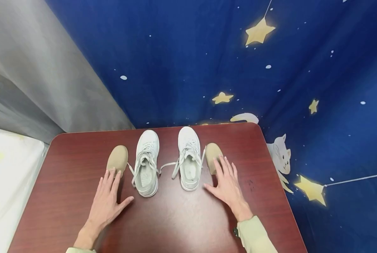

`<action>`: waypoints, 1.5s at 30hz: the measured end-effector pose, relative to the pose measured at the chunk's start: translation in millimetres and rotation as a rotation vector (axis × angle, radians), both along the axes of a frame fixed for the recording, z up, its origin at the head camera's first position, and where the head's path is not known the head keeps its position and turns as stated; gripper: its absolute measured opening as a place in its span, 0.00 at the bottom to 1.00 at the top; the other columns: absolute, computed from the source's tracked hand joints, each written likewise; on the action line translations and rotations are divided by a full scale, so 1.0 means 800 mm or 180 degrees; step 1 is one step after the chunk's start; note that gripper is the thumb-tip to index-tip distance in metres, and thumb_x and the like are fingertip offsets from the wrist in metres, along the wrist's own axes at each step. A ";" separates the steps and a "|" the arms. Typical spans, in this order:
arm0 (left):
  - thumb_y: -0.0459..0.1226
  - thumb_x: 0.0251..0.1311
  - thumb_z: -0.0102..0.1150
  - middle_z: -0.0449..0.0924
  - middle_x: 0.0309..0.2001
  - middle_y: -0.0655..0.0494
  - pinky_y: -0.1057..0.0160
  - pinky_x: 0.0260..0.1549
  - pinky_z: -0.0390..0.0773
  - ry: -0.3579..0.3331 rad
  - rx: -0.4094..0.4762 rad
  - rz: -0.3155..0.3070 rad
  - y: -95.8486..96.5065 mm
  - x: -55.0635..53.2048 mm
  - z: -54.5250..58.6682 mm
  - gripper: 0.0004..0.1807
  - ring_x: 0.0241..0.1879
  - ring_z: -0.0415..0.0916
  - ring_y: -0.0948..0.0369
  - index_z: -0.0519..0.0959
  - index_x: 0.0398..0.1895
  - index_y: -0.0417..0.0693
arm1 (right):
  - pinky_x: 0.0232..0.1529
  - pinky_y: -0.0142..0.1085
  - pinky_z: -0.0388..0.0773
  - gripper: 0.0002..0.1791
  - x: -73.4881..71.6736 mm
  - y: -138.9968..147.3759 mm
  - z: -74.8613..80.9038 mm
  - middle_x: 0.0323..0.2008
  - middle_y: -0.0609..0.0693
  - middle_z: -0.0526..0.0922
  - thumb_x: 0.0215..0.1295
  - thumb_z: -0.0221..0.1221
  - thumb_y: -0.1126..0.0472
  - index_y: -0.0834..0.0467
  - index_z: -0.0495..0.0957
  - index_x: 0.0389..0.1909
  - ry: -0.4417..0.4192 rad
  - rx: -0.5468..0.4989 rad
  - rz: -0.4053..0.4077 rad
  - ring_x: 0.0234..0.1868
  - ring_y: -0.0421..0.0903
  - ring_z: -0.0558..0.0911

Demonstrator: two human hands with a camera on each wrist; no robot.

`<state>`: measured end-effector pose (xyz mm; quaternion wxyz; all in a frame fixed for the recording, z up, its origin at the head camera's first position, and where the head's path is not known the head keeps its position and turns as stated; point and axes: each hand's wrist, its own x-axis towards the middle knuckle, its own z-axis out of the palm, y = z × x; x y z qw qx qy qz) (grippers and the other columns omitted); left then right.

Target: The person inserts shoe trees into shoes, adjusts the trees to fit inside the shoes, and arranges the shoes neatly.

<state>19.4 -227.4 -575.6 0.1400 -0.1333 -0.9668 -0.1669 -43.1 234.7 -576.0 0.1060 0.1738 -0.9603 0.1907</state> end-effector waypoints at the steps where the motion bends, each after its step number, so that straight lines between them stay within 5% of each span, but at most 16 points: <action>1: 0.74 0.58 0.41 0.52 0.75 0.36 0.40 0.71 0.47 0.0005 0.0024 -0.0022 0.001 -0.001 0.001 0.57 0.73 0.49 0.37 0.54 0.77 0.41 | 0.65 0.66 0.54 0.62 -0.001 0.000 0.000 0.74 0.59 0.60 0.43 0.70 0.32 0.54 0.56 0.77 -0.0004 -0.0014 -0.0003 0.73 0.63 0.58; 11: 0.75 0.58 0.41 0.51 0.76 0.37 0.40 0.70 0.48 -0.0044 0.0158 -0.0048 0.008 -0.002 0.001 0.58 0.74 0.48 0.39 0.53 0.78 0.42 | 0.67 0.64 0.53 0.58 -0.003 0.000 0.002 0.74 0.58 0.59 0.47 0.68 0.34 0.55 0.57 0.76 -0.0029 -0.0039 -0.0033 0.73 0.62 0.59; 27: 0.70 0.56 0.54 0.52 0.77 0.46 0.40 0.64 0.60 -0.0191 0.0622 -0.0140 0.031 -0.003 0.017 0.55 0.74 0.53 0.46 0.53 0.79 0.48 | 0.65 0.64 0.57 0.55 -0.013 0.002 0.003 0.72 0.59 0.62 0.48 0.68 0.36 0.56 0.60 0.74 -0.0008 -0.0129 -0.0016 0.68 0.61 0.65; 35: 0.64 0.58 0.58 0.66 0.70 0.46 0.51 0.62 0.61 0.0131 0.0843 -0.0254 0.043 -0.005 0.018 0.45 0.64 0.66 0.49 0.69 0.69 0.41 | 0.66 0.61 0.57 0.53 -0.018 0.003 0.005 0.71 0.59 0.63 0.49 0.67 0.36 0.58 0.62 0.73 -0.0006 -0.0112 0.0001 0.68 0.60 0.65; 45: 0.66 0.59 0.55 0.71 0.65 0.43 0.54 0.60 0.60 0.0459 0.0974 -0.0254 0.051 -0.007 0.017 0.45 0.61 0.68 0.46 0.72 0.66 0.39 | 0.65 0.60 0.58 0.51 -0.020 0.011 0.008 0.70 0.60 0.63 0.49 0.68 0.38 0.59 0.64 0.72 -0.0074 -0.0135 0.0083 0.66 0.62 0.67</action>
